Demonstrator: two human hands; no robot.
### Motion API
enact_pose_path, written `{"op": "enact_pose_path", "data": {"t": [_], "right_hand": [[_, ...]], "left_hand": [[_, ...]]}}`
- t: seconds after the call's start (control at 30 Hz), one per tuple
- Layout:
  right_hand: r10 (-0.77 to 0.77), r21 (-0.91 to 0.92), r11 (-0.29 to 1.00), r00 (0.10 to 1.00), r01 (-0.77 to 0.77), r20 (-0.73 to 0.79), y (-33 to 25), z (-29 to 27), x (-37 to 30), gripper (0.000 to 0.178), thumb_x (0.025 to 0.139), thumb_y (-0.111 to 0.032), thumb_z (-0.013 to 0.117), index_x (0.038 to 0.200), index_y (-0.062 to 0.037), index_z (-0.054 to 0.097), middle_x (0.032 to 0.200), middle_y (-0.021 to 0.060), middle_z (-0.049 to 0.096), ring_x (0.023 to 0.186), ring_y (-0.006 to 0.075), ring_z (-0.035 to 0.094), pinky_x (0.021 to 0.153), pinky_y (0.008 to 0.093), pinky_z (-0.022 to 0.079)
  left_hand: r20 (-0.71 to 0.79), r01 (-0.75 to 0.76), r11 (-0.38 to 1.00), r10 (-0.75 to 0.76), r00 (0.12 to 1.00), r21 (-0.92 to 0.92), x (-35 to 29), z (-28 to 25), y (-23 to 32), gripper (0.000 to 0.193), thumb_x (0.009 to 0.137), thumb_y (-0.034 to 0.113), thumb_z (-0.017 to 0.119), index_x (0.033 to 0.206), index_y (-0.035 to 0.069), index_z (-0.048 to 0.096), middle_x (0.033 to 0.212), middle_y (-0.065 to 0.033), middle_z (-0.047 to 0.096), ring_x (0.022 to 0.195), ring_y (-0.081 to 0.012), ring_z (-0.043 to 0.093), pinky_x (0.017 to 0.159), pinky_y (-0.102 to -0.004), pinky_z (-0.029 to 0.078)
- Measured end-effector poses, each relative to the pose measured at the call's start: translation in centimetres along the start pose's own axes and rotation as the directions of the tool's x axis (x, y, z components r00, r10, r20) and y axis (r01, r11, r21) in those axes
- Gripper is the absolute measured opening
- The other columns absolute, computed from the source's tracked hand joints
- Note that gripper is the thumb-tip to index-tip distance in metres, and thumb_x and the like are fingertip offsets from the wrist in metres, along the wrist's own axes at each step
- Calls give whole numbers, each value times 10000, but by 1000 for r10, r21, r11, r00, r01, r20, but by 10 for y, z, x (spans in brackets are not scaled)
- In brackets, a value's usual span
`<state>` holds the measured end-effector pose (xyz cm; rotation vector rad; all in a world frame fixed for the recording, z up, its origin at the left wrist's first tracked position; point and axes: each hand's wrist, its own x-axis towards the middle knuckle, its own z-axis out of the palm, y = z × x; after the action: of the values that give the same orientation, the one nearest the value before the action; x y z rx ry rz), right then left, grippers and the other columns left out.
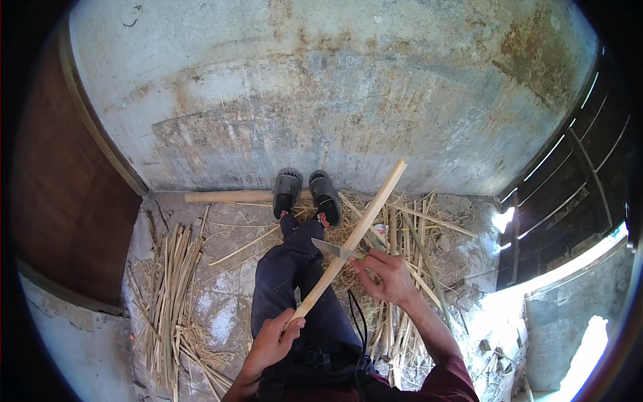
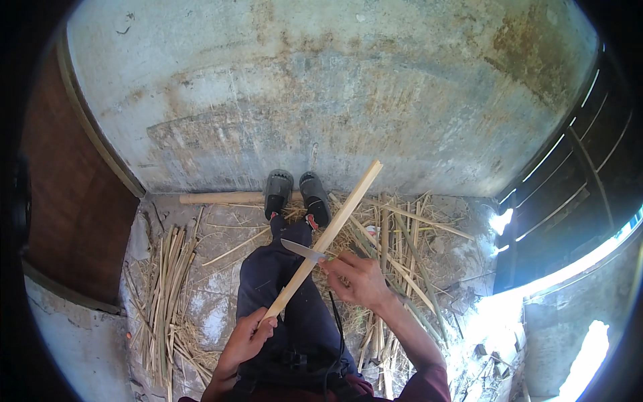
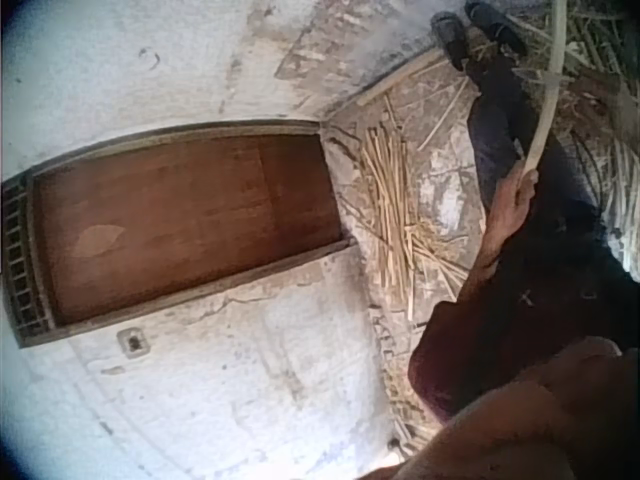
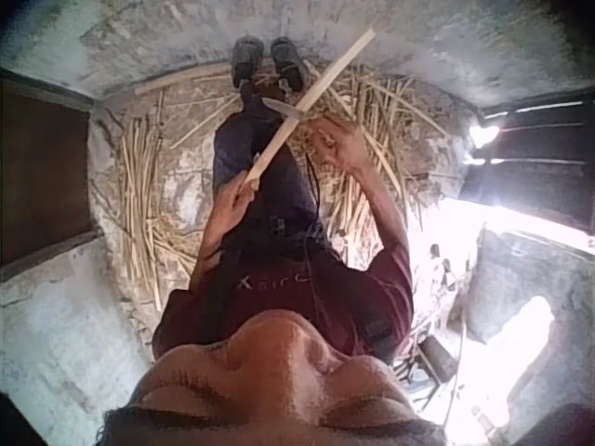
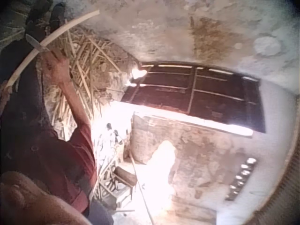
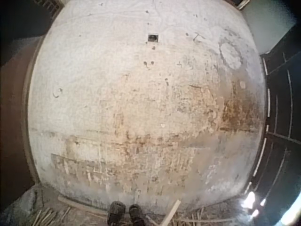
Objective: The person peels and whittles long strips of bamboo using a small knife while sitting on the floor.
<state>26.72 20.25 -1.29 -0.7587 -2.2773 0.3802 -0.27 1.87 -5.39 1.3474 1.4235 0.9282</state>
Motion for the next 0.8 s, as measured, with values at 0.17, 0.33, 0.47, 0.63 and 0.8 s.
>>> {"op": "enact_pose_path", "data": {"t": [0.17, 0.33, 0.47, 0.63, 0.8], "right_hand": [[-45, 0, 999, 999, 45, -16, 4, 1, 4, 197, 865, -10, 746, 1047, -69, 791, 769, 62, 603, 534, 228, 592, 475, 382, 448], [-4, -92, 996, 999, 8, 41, 27, -6, -2, 309, 846, -48, 757, 1141, -132, 797, 836, 50, 648, 605, 236, 651, 533, 386, 544], [17, -87, 996, 998, -12, 61, 31, -12, 0, 287, 848, -52, 758, 1122, -130, 795, 824, 52, 646, 606, 239, 652, 530, 390, 540], [-35, -112, 993, 997, 42, 63, 37, -11, 3, 244, 865, -65, 757, 1098, -132, 791, 809, 57, 645, 587, 246, 643, 518, 402, 525], [-13, -196, 980, 1000, 17, 19, 60, -20, 6, 232, 884, -42, 753, 1100, -112, 797, 820, 84, 674, 616, 267, 667, 544, 406, 532]], "left_hand": [[-12, -9, 1000, 9, 1000, 18, 1, 1, 0, 208, 1127, 184, 616, 1068, -13, 649, 790, -114, 703, 684, -207, 726, 652, -332, 544], [-25, -1, 1000, 0, 1000, -8, -4, 2, 1, 263, 1148, 239, 582, 1041, 7, 643, 742, -62, 641, 680, -134, 649, 658, -308, 525], [-19, 16, 1000, -16, 1000, -1, -7, 2, -9, 258, 1148, 234, 576, 1045, 8, 643, 742, -62, 644, 689, -135, 662, 663, -308, 532], [-2, 49, 998, -49, 999, 39, -5, -4, -9, 212, 1131, 184, 602, 1110, -20, 657, 866, -131, 747, 749, -231, 765, 695, -336, 578], [-8, 59, 996, -59, 998, 60, -16, -13, -20, 218, 1131, 192, 600, 1100, -17, 655, 849, -127, 740, 738, -235, 759, 693, -345, 581]]}}
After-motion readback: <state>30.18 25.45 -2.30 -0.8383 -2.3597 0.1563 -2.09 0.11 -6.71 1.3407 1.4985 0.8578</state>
